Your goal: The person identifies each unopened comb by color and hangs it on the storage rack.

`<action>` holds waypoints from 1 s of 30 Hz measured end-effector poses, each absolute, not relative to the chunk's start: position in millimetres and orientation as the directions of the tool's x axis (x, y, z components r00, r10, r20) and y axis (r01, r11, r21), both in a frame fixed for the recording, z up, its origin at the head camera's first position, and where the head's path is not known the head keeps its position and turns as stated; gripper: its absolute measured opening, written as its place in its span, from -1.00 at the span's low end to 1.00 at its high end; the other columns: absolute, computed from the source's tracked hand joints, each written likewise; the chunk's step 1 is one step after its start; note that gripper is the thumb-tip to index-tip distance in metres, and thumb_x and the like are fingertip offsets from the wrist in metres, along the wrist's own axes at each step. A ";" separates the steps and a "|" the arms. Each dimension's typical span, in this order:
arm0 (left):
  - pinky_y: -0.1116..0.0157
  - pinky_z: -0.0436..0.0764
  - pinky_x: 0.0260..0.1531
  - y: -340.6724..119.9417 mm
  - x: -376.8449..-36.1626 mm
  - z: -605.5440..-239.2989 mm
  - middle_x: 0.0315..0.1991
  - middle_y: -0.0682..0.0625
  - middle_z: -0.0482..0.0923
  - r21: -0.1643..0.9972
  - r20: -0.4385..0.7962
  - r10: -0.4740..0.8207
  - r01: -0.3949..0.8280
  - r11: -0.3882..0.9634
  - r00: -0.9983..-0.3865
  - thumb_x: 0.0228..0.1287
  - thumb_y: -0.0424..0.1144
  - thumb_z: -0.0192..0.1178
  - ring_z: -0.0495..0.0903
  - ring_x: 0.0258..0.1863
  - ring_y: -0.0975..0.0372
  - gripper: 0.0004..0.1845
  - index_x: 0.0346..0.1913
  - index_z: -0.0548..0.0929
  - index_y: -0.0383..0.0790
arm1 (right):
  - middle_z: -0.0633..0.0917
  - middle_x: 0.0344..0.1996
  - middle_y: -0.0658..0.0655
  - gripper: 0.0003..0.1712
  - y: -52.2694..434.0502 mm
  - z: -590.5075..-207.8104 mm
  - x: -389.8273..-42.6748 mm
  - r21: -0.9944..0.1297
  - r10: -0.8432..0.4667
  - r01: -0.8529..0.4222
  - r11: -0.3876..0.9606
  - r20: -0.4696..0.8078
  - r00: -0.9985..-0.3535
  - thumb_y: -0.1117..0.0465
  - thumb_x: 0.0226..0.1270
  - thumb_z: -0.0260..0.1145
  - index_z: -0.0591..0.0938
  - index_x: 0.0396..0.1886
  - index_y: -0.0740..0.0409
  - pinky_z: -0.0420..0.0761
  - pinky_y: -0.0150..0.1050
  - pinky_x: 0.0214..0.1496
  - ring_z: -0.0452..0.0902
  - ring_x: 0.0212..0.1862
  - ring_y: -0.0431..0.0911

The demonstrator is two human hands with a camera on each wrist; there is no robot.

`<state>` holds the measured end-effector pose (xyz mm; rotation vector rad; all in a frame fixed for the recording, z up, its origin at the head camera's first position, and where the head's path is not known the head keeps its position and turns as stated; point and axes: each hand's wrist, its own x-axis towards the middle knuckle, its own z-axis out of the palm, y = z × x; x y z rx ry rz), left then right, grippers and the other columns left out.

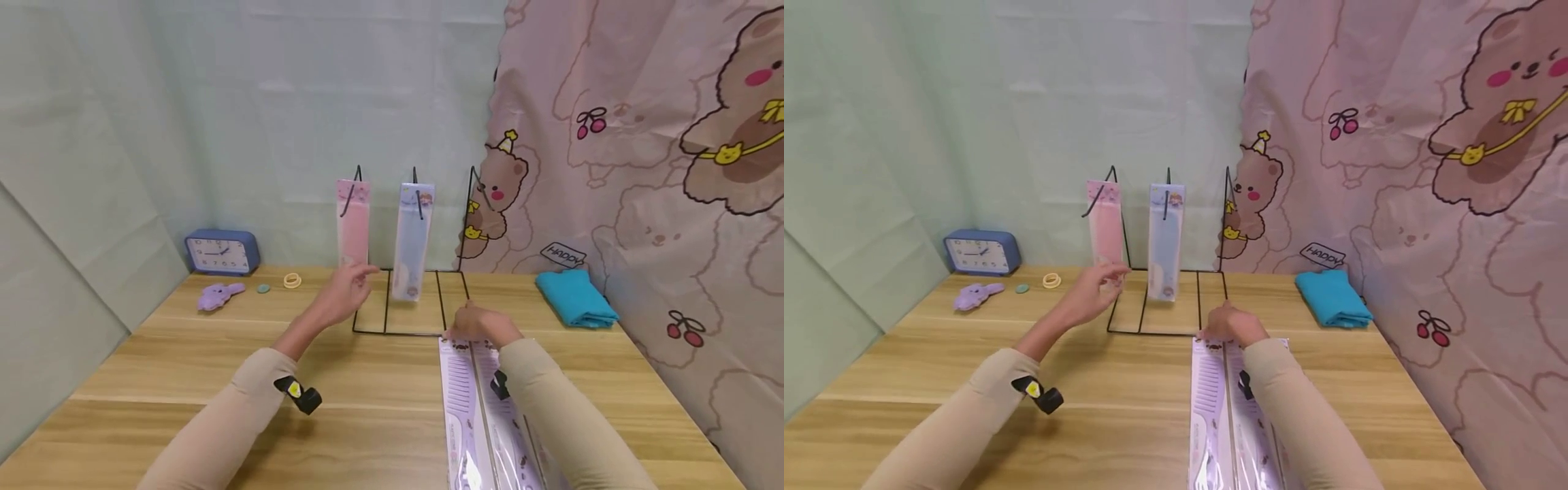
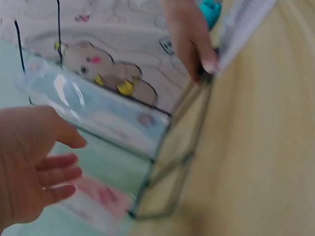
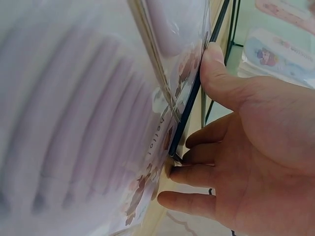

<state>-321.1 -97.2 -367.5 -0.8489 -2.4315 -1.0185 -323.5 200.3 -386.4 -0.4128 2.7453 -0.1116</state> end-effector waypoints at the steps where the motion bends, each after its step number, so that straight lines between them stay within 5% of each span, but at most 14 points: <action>1: -0.07 0.56 0.05 -102.8 -319.8 -375.4 0.05 -0.32 0.58 0.499 0.497 0.402 0.632 0.593 -0.769 0.29 -0.46 0.21 0.57 0.03 -0.14 -0.61 0.18 0.59 -0.43 | 0.20 0.44 0.54 -0.37 199.7 -386.6 -323.3 -0.130 -0.296 -0.267 0.955 -0.341 -0.892 -0.16 0.49 0.18 0.66 0.11 0.35 0.33 0.18 0.38 0.16 0.46 0.30; 7: -0.15 0.29 0.34 -119.3 -315.6 -413.6 0.45 -0.44 0.16 0.496 0.188 0.441 0.473 0.729 -0.877 0.34 -0.14 0.33 0.25 0.39 -0.25 -0.30 0.41 0.35 -0.43 | 0.16 0.46 0.52 -0.33 196.8 -386.8 -321.4 -0.129 -0.281 -0.251 0.959 -0.355 -0.892 -0.17 0.49 0.18 0.63 0.16 0.36 0.28 0.20 0.40 0.05 0.49 0.31; 12: -0.17 0.20 0.38 -116.3 -312.9 -426.2 0.52 -0.48 -0.10 0.508 0.128 0.462 0.458 0.730 -0.878 0.39 -0.08 0.27 0.13 0.43 -0.29 -0.18 0.52 0.16 -0.39 | 0.20 0.45 0.52 -0.37 196.9 -387.2 -321.3 -0.134 -0.281 -0.250 0.959 -0.346 -0.895 -0.15 0.48 0.20 0.66 0.11 0.34 0.30 0.19 0.39 0.13 0.47 0.30; 21: -0.11 0.13 0.43 -111.8 -316.6 -430.2 0.46 -0.45 0.14 0.476 0.170 0.511 0.524 0.706 -0.843 0.39 -0.22 0.26 0.11 0.46 -0.23 -0.24 0.49 0.17 -0.47 | 0.21 0.43 0.55 -0.38 200.1 -385.8 -322.5 -0.125 -0.285 -0.258 0.958 -0.335 -0.898 -0.14 0.49 0.20 0.67 0.09 0.36 0.27 0.22 0.41 0.14 0.46 0.33; 30: -0.11 0.14 0.42 -108.9 -317.5 -433.4 0.46 -0.43 0.14 0.481 0.195 0.485 0.514 0.710 -0.853 0.38 -0.18 0.28 0.14 0.46 -0.21 -0.21 0.50 0.16 -0.44 | 0.14 0.46 0.54 -0.39 198.7 -386.1 -320.9 -0.156 -0.273 -0.232 0.960 -0.346 -0.898 -0.16 0.48 0.20 0.68 0.08 0.32 0.24 0.22 0.42 0.14 0.46 0.32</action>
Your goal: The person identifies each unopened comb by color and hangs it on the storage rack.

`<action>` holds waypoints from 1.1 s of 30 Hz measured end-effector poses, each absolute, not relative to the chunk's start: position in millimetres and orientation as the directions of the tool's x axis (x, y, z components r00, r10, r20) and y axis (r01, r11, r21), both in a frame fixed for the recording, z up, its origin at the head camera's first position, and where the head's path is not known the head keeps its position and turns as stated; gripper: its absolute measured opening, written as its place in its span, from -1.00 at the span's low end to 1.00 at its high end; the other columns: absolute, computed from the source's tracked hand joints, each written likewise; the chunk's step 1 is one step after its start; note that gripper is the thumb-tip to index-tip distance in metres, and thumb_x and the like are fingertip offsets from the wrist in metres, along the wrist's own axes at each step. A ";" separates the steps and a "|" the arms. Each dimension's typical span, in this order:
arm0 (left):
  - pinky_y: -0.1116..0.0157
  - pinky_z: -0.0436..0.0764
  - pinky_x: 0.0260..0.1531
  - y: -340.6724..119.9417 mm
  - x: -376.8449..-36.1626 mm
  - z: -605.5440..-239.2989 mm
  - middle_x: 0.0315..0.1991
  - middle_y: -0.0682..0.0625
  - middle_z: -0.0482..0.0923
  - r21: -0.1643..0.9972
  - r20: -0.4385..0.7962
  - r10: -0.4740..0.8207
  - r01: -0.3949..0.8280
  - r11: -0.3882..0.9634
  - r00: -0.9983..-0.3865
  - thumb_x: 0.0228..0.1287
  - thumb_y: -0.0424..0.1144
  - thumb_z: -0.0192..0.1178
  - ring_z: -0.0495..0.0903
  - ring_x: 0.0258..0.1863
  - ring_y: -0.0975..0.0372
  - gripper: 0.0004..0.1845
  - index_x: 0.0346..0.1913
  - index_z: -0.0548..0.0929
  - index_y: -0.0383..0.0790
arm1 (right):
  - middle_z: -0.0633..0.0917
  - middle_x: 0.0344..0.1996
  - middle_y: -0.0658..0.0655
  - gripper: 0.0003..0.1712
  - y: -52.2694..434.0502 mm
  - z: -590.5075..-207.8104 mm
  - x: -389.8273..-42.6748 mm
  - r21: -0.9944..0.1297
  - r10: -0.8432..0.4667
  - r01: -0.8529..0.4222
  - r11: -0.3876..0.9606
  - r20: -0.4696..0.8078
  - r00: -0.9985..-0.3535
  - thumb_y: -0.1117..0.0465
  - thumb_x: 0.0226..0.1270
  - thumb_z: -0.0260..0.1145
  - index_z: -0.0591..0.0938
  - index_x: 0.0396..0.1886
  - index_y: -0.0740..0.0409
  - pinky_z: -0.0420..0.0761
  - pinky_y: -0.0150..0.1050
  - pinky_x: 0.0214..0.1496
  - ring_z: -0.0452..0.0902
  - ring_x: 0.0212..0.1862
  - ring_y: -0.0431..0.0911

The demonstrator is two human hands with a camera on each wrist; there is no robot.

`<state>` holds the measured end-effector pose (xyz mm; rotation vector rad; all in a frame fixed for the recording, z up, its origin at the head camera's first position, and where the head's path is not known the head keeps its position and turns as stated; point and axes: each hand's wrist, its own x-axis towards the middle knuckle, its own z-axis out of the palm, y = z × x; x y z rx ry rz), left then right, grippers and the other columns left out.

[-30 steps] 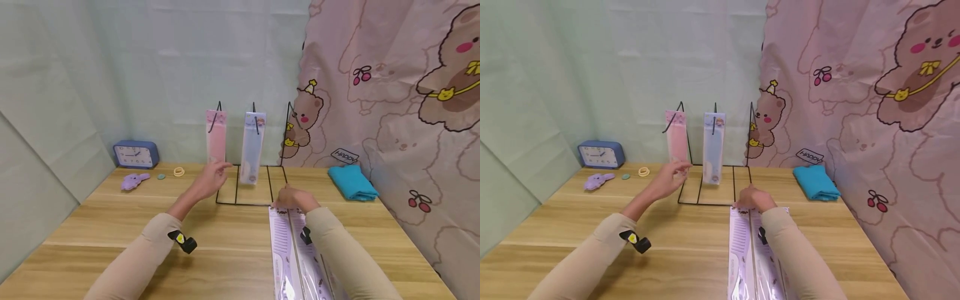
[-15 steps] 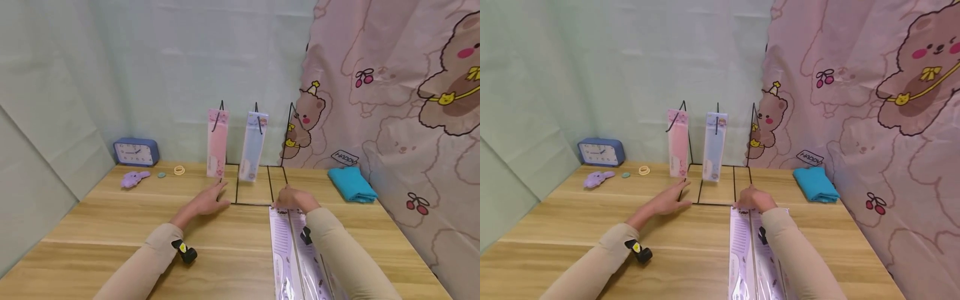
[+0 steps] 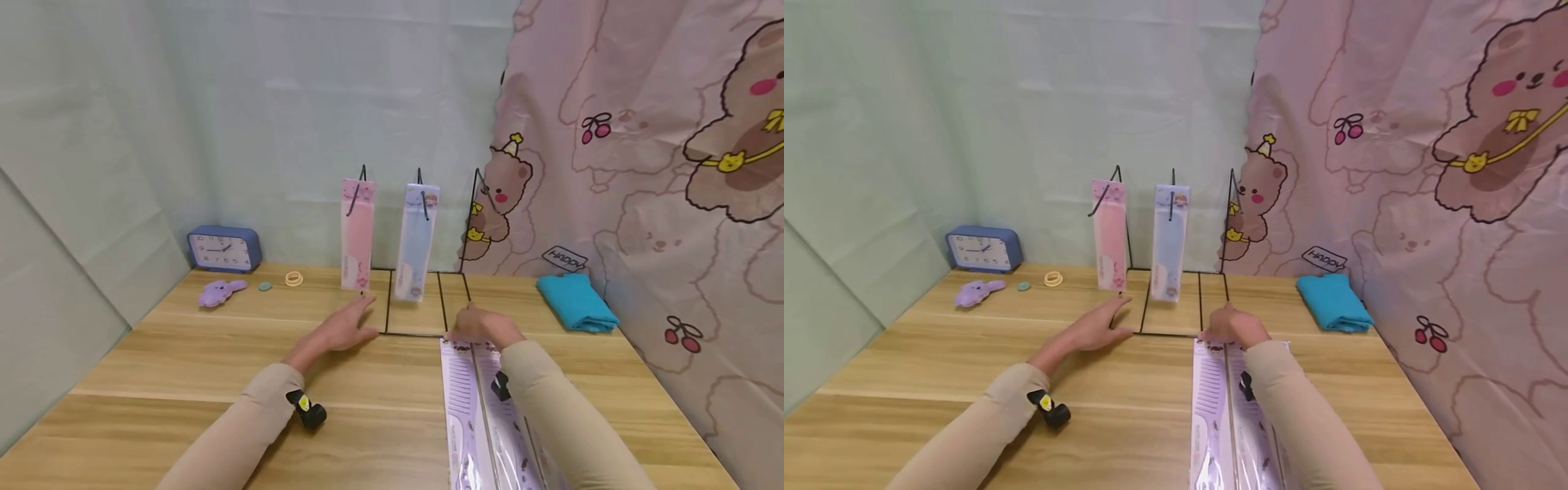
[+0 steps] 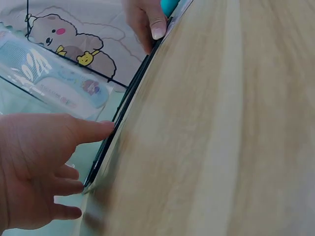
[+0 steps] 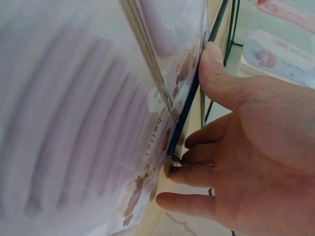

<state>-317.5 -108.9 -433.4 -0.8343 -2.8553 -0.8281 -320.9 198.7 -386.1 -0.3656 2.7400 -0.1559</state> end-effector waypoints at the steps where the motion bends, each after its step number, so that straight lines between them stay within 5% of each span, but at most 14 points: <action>1: -0.10 0.15 0.42 -107.8 -317.8 -433.8 0.46 -0.42 0.16 0.482 0.196 0.476 0.507 0.715 -0.857 0.39 -0.16 0.27 0.16 0.45 -0.20 -0.21 0.50 0.17 -0.44 | 0.14 0.46 0.54 -0.40 198.4 -386.3 -321.1 -0.156 -0.273 -0.232 0.960 -0.344 -0.898 -0.15 0.48 0.20 0.68 0.07 0.32 0.28 0.21 0.40 0.23 0.42 0.30; 7: -0.08 0.27 0.37 -101.5 -317.3 -433.4 0.41 -0.36 0.29 0.491 0.201 0.439 0.478 0.728 -0.876 0.38 -0.14 0.28 0.31 0.38 -0.18 -0.23 0.49 0.21 -0.40 | 0.21 0.43 0.53 -0.46 197.8 -386.7 -321.5 -0.144 -0.277 -0.242 0.960 -0.329 -0.903 -0.13 0.47 0.23 0.71 -0.03 0.29 0.48 0.14 0.24 0.53 0.03 0.10; 14: -0.07 0.30 0.35 -97.4 -318.2 -436.9 0.39 -0.36 0.32 0.477 0.202 0.446 0.485 0.733 -0.872 0.41 -0.16 0.26 0.33 0.36 -0.18 -0.27 0.48 0.22 -0.42 | 0.11 0.48 0.52 -0.34 198.1 -387.2 -320.5 -0.158 -0.271 -0.230 0.960 -0.337 -0.902 -0.15 0.48 0.20 0.62 0.17 0.36 0.31 0.19 0.39 0.35 0.35 0.26; 20: -0.07 0.25 0.39 -93.8 -318.4 -435.7 0.44 -0.35 0.25 0.471 0.210 0.452 0.495 0.730 -0.867 0.40 -0.11 0.28 0.30 0.39 -0.18 -0.23 0.49 0.22 -0.41 | 0.11 0.48 0.52 -0.36 199.2 -387.8 -320.7 -0.162 -0.273 -0.230 0.959 -0.334 -0.902 -0.14 0.49 0.20 0.63 0.15 0.37 0.36 0.18 0.36 0.41 0.30 0.22; 25: -0.23 0.21 0.34 -90.9 -318.5 -434.9 0.44 -0.36 0.25 0.460 0.223 0.461 0.510 0.727 -0.859 0.36 -0.04 0.31 0.28 0.39 -0.21 -0.19 0.49 0.23 -0.38 | 0.14 0.47 0.53 -0.37 200.0 -387.8 -320.8 -0.156 -0.294 -0.256 0.954 -0.327 -0.898 -0.15 0.50 0.18 0.67 0.11 0.35 0.29 0.19 0.40 0.23 0.42 0.30; 28: -0.31 0.19 0.31 -89.9 -317.9 -434.6 0.44 -0.39 0.23 0.440 0.203 0.482 0.519 0.733 -0.852 0.38 -0.05 0.29 0.25 0.39 -0.26 -0.25 0.49 0.29 -0.32 | 0.12 0.48 0.52 -0.36 200.1 -388.5 -320.3 -0.154 -0.292 -0.253 0.955 -0.335 -0.896 -0.16 0.51 0.16 0.64 0.14 0.36 0.24 0.21 0.42 0.08 0.48 0.33; 33: -0.33 0.16 0.31 -87.2 -316.9 -435.4 0.41 -0.44 0.25 0.417 0.148 0.495 0.508 0.754 -0.856 0.46 -0.06 0.20 0.23 0.38 -0.32 -0.41 0.44 0.42 -0.21 | 0.09 0.49 0.51 -0.26 201.2 -391.2 -321.1 -0.155 -0.284 -0.245 0.957 -0.332 -0.900 -0.17 0.53 0.13 0.54 0.25 0.45 0.26 0.20 0.42 0.11 0.47 0.33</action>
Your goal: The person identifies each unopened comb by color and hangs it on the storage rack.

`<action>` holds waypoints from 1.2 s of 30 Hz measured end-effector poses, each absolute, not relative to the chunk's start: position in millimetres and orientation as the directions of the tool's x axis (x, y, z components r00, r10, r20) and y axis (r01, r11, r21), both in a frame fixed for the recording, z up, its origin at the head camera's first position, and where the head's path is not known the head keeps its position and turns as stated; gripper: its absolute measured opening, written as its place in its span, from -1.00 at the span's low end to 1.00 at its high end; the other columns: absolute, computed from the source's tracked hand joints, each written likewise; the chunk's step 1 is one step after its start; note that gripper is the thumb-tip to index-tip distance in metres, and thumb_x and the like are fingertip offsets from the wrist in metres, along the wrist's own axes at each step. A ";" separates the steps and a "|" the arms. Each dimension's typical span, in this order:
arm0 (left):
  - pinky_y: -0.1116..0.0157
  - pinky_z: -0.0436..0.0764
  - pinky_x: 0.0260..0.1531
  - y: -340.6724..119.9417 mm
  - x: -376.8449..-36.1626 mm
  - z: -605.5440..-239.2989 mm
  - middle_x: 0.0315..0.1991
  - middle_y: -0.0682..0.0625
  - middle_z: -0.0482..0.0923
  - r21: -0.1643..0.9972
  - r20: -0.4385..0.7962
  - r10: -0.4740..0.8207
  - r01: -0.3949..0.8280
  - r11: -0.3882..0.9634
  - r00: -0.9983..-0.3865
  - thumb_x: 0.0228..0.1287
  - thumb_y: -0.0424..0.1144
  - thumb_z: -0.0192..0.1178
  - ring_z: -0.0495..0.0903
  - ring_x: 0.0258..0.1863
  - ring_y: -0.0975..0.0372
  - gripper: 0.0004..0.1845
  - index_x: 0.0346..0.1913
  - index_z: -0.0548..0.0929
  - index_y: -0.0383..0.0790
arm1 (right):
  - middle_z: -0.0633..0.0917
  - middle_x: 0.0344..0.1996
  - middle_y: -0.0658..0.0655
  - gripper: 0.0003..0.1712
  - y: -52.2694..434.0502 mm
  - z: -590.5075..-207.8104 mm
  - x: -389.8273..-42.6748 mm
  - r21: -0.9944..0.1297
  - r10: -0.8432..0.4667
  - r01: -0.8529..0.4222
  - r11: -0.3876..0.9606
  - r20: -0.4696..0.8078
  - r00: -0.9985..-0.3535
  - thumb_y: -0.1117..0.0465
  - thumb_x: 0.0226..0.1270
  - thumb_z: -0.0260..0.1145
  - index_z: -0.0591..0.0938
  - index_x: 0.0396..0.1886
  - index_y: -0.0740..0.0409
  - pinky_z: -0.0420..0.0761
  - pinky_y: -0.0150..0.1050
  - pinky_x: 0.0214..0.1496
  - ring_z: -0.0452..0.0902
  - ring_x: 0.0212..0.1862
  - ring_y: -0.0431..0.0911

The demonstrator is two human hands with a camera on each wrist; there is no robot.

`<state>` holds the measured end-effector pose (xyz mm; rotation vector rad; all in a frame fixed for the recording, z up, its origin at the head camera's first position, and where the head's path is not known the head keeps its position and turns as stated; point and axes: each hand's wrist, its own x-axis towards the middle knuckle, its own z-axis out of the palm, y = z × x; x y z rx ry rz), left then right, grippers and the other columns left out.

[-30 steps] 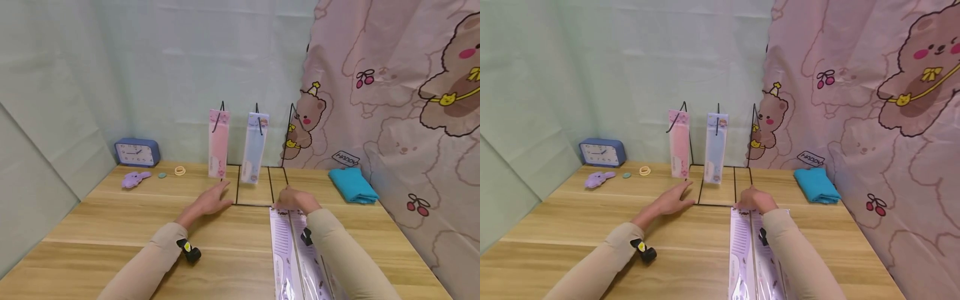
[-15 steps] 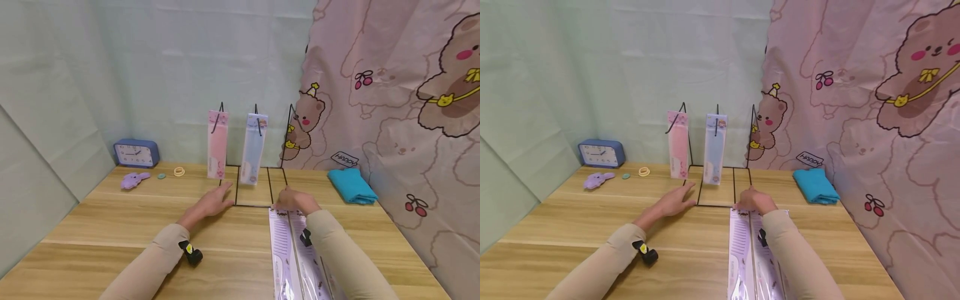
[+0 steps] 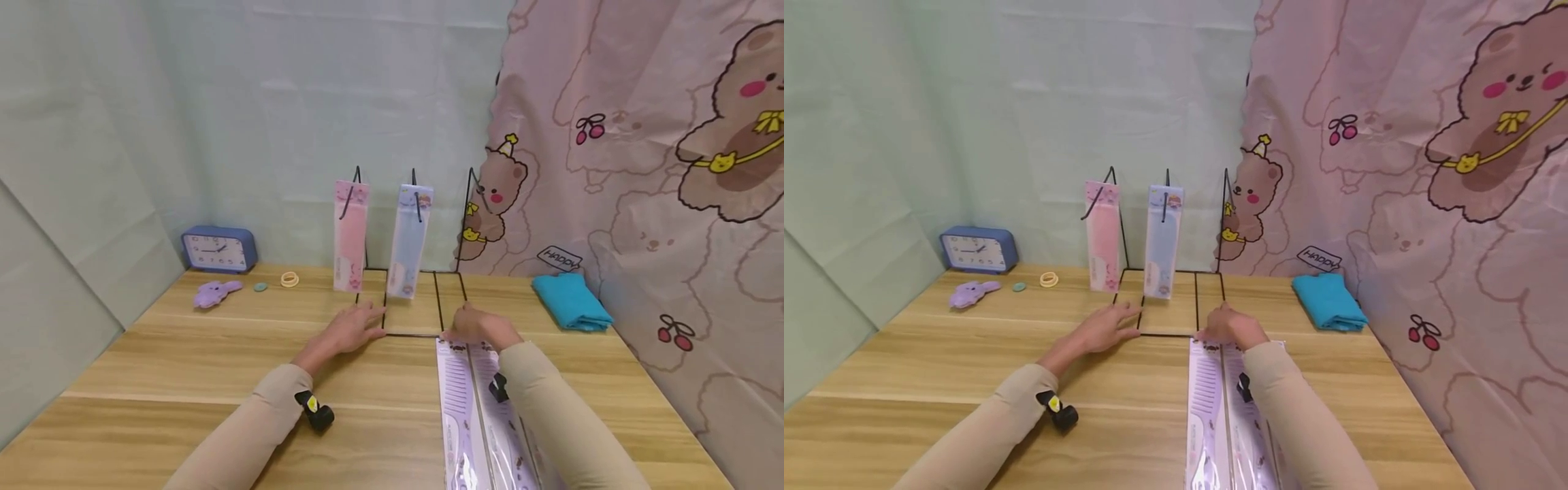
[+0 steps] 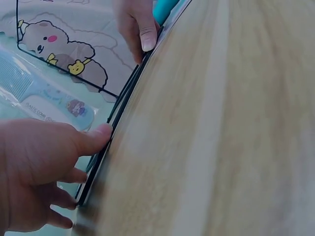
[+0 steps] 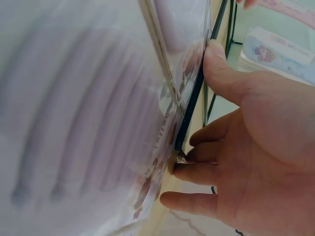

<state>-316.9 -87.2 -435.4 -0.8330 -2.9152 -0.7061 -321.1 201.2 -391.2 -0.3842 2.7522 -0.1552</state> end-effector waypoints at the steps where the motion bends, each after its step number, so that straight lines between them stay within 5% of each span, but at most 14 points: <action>1: -0.32 0.15 0.32 -86.6 -317.1 -435.5 0.41 -0.43 0.26 0.413 0.138 0.494 0.503 0.759 -0.858 0.47 -0.05 0.18 0.22 0.38 -0.33 -0.45 0.42 0.45 -0.18 | 0.09 0.48 0.53 -0.26 202.1 -391.4 -321.4 -0.157 -0.293 -0.253 0.954 -0.329 -0.898 -0.17 0.53 0.12 0.56 0.21 0.47 0.26 0.20 0.42 0.11 0.47 0.34; 5: -0.32 0.16 0.31 -85.1 -317.0 -436.7 0.39 -0.43 0.30 0.395 0.112 0.495 0.495 0.774 -0.862 0.50 -0.06 0.14 0.16 0.38 -0.39 -0.54 0.35 0.56 -0.12 | 0.04 0.48 0.56 -0.10 213.6 -393.1 -321.1 -0.204 -0.336 -0.283 0.937 -0.312 -0.889 -0.22 0.49 0.15 0.34 0.37 0.54 0.23 0.16 0.44 0.12 0.46 0.33; 11: -0.32 0.15 0.32 -86.9 -316.8 -439.5 0.39 -0.42 0.29 0.399 0.103 0.492 0.489 0.776 -0.865 0.51 -0.08 0.11 0.10 0.39 -0.43 -0.57 0.32 0.58 -0.14 | 0.36 0.34 0.51 -0.03 246.8 -392.7 -310.4 -0.357 -0.404 -0.305 0.883 -0.247 -0.881 -0.18 0.48 0.19 0.13 0.48 0.50 0.34 0.15 0.37 0.32 0.36 0.29; 14: -0.31 0.14 0.33 -88.4 -316.9 -439.3 0.40 -0.42 0.28 0.407 0.107 0.486 0.485 0.774 -0.867 0.51 -0.07 0.11 0.09 0.39 -0.45 -0.57 0.32 0.59 -0.13 | 0.28 0.39 0.55 0.02 266.1 -387.5 -297.5 -0.415 -0.430 -0.314 0.854 -0.221 -0.876 -0.13 0.52 0.16 -0.04 0.51 0.56 0.22 0.21 0.43 0.18 0.43 0.35; 23: -0.33 0.13 0.33 -84.3 -315.4 -439.9 0.41 -0.39 0.29 0.403 0.104 0.471 0.470 0.785 -0.876 0.51 -0.07 0.11 0.07 0.40 -0.43 -0.58 0.32 0.58 -0.11 | 0.40 0.28 0.59 0.07 311.4 -373.7 -242.6 -0.360 -0.362 -0.271 0.893 -0.216 -0.907 -0.18 0.47 0.21 0.04 0.44 0.67 0.35 0.27 0.31 0.34 0.32 0.39; 30: -0.36 0.06 0.33 -84.4 -315.0 -438.0 0.43 -0.38 0.26 0.427 0.110 0.457 0.457 0.780 -0.883 0.51 -0.07 0.11 0.03 0.41 -0.43 -0.57 0.33 0.58 -0.11 | 0.65 -0.11 0.48 0.09 320.8 -370.6 -224.7 -0.301 -0.322 -0.253 0.919 -0.208 -0.924 -0.12 0.41 0.31 0.06 0.37 0.76 0.62 0.10 -0.03 0.63 -0.16 0.09; 36: -0.39 0.03 0.32 -84.8 -316.8 -439.4 0.43 -0.39 0.25 0.447 0.087 0.465 0.451 0.772 -0.881 0.51 -0.08 0.12 -0.01 0.42 -0.46 -0.58 0.32 0.59 -0.10 | 0.51 0.05 0.68 0.12 322.4 -370.7 -212.9 -0.236 -0.234 -0.185 0.954 -0.202 -0.951 -0.11 0.27 0.43 0.16 0.27 0.82 0.50 0.26 0.15 0.53 0.09 0.38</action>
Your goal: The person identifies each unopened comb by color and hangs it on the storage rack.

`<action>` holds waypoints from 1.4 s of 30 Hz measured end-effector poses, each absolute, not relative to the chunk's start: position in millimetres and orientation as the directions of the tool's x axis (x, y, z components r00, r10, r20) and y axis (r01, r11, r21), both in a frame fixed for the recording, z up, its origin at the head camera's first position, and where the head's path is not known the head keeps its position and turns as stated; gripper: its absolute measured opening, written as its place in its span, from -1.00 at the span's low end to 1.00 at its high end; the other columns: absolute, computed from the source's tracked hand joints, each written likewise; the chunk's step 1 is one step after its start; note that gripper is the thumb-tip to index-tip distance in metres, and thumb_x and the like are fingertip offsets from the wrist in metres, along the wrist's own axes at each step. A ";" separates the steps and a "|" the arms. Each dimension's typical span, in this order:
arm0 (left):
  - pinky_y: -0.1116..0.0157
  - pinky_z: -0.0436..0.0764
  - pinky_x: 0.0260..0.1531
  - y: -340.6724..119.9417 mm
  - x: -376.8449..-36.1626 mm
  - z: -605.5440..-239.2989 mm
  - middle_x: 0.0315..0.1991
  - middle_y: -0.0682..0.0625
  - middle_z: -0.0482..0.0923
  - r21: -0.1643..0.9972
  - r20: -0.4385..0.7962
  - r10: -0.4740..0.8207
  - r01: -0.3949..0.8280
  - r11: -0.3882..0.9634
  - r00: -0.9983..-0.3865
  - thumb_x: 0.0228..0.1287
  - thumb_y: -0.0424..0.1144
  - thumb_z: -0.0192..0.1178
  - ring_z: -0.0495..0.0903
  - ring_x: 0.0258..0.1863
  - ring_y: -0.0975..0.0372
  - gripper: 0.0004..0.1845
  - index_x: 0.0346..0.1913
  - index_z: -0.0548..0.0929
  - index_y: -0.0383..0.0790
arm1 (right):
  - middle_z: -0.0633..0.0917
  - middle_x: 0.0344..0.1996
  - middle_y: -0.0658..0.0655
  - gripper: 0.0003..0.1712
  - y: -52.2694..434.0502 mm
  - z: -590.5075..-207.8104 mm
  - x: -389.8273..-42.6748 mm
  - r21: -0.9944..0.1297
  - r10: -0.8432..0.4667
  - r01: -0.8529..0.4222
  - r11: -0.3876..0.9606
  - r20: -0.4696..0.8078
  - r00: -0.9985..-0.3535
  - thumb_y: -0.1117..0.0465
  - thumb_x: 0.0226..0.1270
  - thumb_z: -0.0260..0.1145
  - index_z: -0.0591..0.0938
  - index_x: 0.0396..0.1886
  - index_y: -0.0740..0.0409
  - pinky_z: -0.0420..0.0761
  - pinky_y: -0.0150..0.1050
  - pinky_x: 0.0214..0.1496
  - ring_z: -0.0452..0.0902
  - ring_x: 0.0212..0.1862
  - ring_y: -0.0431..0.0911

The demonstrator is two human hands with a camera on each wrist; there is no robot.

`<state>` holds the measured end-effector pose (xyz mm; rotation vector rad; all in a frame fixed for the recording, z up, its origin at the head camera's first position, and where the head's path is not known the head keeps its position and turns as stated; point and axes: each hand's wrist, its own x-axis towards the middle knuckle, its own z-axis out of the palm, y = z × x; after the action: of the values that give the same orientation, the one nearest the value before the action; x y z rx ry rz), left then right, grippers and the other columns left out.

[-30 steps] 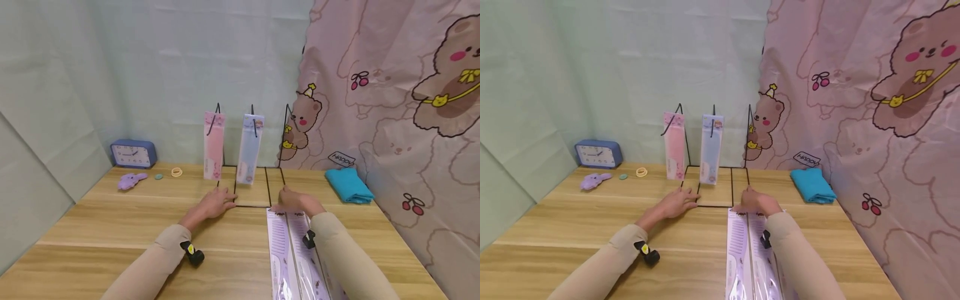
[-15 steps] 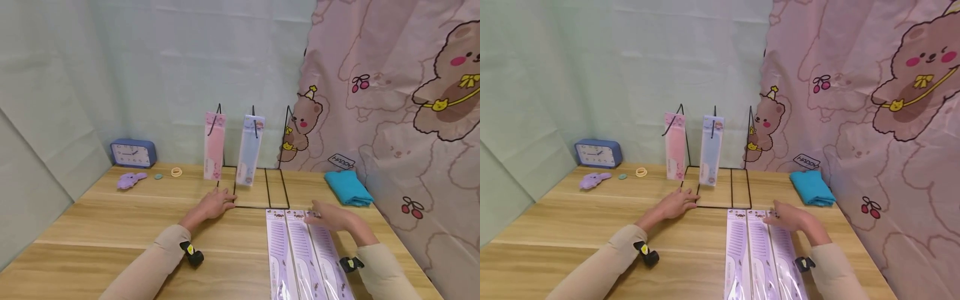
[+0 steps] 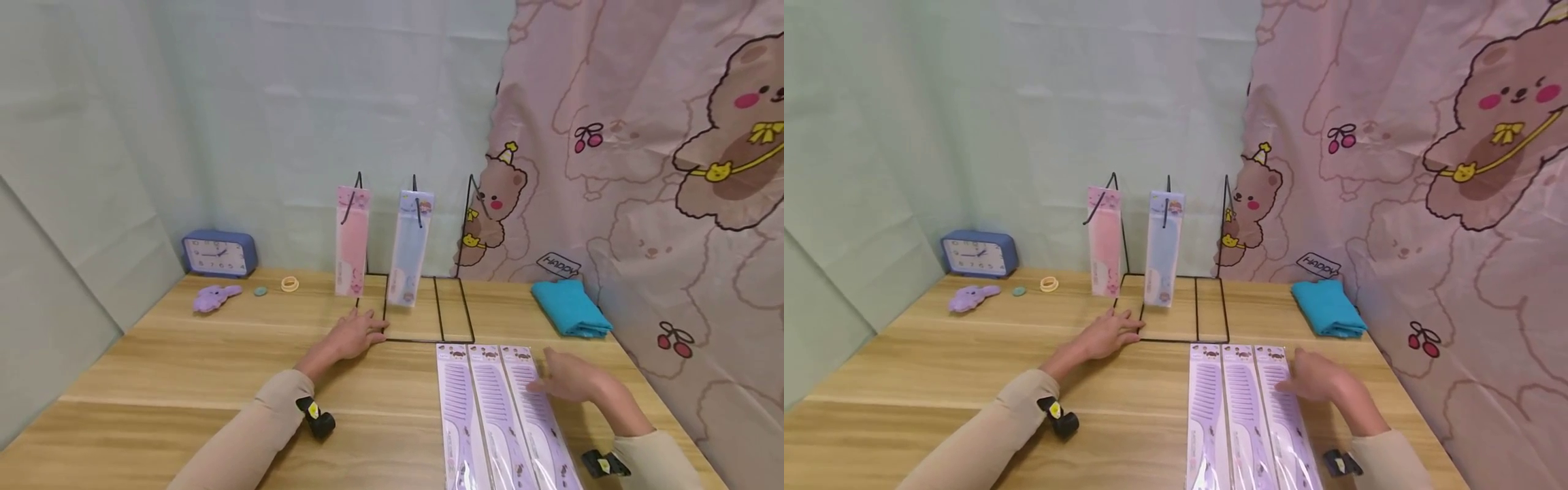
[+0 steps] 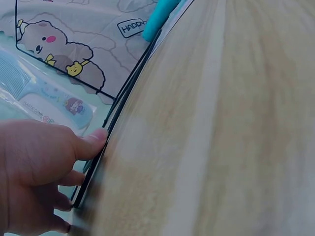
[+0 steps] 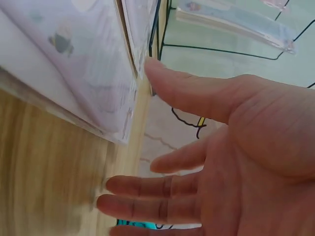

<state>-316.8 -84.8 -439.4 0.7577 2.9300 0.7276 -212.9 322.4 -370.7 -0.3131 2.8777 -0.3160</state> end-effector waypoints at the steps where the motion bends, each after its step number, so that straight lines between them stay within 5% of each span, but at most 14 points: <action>1: -0.40 0.04 0.31 -84.6 -317.3 -439.8 0.42 -0.40 0.25 0.446 0.088 0.465 0.452 0.773 -0.881 0.51 -0.09 0.12 -0.01 0.41 -0.46 -0.58 0.32 0.59 -0.11 | 0.50 0.06 0.68 0.13 322.4 -370.5 -211.3 -0.240 -0.225 -0.173 0.955 -0.208 -0.952 -0.11 0.25 0.45 0.16 0.27 0.81 0.49 0.27 0.15 0.51 0.11 0.42; 6: -0.40 0.03 0.31 -82.2 -320.2 -440.6 0.44 -0.37 0.25 0.436 0.089 0.467 0.456 0.776 -0.880 0.52 -0.07 0.10 -0.01 0.43 -0.44 -0.57 0.34 0.57 -0.09 | 0.59 -0.03 0.56 0.27 318.3 -371.1 -206.3 -0.319 -0.186 -0.104 0.942 -0.241 -0.952 -0.09 0.10 0.55 0.06 0.35 0.77 0.66 0.10 -0.18 0.65 -0.24 0.22; 14: -0.41 -0.01 0.32 -80.6 -320.0 -442.1 0.46 -0.35 0.22 0.454 0.071 0.456 0.436 0.777 -0.887 0.52 -0.06 0.10 -0.05 0.44 -0.43 -0.56 0.36 0.55 -0.08 | 0.46 0.08 0.68 0.25 302.9 -383.6 -207.9 -0.321 -0.206 -0.146 0.936 -0.162 -0.965 0.09 -0.09 0.68 0.13 0.31 0.76 0.49 0.26 0.16 0.50 0.11 0.38; 18: -0.40 -0.01 0.32 -80.8 -320.5 -442.8 0.46 -0.35 0.22 0.454 0.074 0.451 0.433 0.779 -0.889 0.52 -0.06 0.10 -0.06 0.44 -0.42 -0.56 0.36 0.55 -0.08 | 0.49 0.03 0.65 0.28 304.1 -386.3 -208.9 -0.393 -0.182 -0.096 0.915 -0.189 -0.965 0.17 -0.09 0.68 0.06 0.35 0.74 0.69 0.05 -0.25 0.62 -0.18 0.18; 21: -0.39 -0.01 0.33 -80.6 -320.2 -442.1 0.46 -0.36 0.21 0.452 0.074 0.451 0.433 0.780 -0.889 0.52 -0.06 0.10 -0.05 0.44 -0.42 -0.56 0.35 0.56 -0.08 | 0.53 -0.10 0.55 0.27 309.3 -387.7 -209.4 -0.470 -0.165 -0.040 0.882 -0.227 -0.960 0.22 -0.09 0.68 0.04 0.39 0.68 0.62 -0.13 -0.58 0.58 -0.47 0.01; 30: -0.41 -0.01 0.31 -80.6 -317.5 -440.9 0.45 -0.37 0.22 0.449 0.072 0.460 0.441 0.777 -0.885 0.52 -0.08 0.10 -0.04 0.43 -0.44 -0.57 0.34 0.56 -0.09 | 0.59 -0.36 0.22 0.24 331.8 -384.4 -214.1 -0.612 -0.205 0.012 0.791 -0.284 -0.937 0.42 0.01 0.55 -0.12 0.44 0.66 0.53 -0.22 -0.55 0.52 -0.55 -0.05; 37: -0.42 -0.01 0.31 -81.7 -314.9 -440.9 0.45 -0.37 0.21 0.451 0.069 0.458 0.437 0.778 -0.886 0.52 -0.09 0.11 -0.05 0.43 -0.44 -0.57 0.35 0.56 -0.10 | 0.51 -0.54 0.13 0.38 324.1 -382.1 -212.0 -0.537 -0.143 0.036 0.843 -0.289 -0.947 0.18 -0.04 0.67 -0.12 0.45 0.66 0.42 -0.30 -0.58 0.35 -0.63 -0.14; 42: -0.43 -0.02 0.30 -81.9 -314.2 -440.6 0.46 -0.37 0.20 0.457 0.079 0.454 0.437 0.775 -0.887 0.52 -0.09 0.10 -0.06 0.43 -0.45 -0.57 0.35 0.56 -0.11 | 0.56 -0.34 0.33 0.49 308.5 -383.6 -208.0 -0.430 -0.130 -0.011 0.903 -0.248 -0.960 0.11 -0.20 0.74 -0.11 0.41 0.72 0.47 -0.27 -0.61 0.40 -0.65 -0.11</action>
<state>-314.2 -81.9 -440.6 0.7355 2.9259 0.7395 -208.0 308.5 -383.6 -0.1059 2.7954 -0.6297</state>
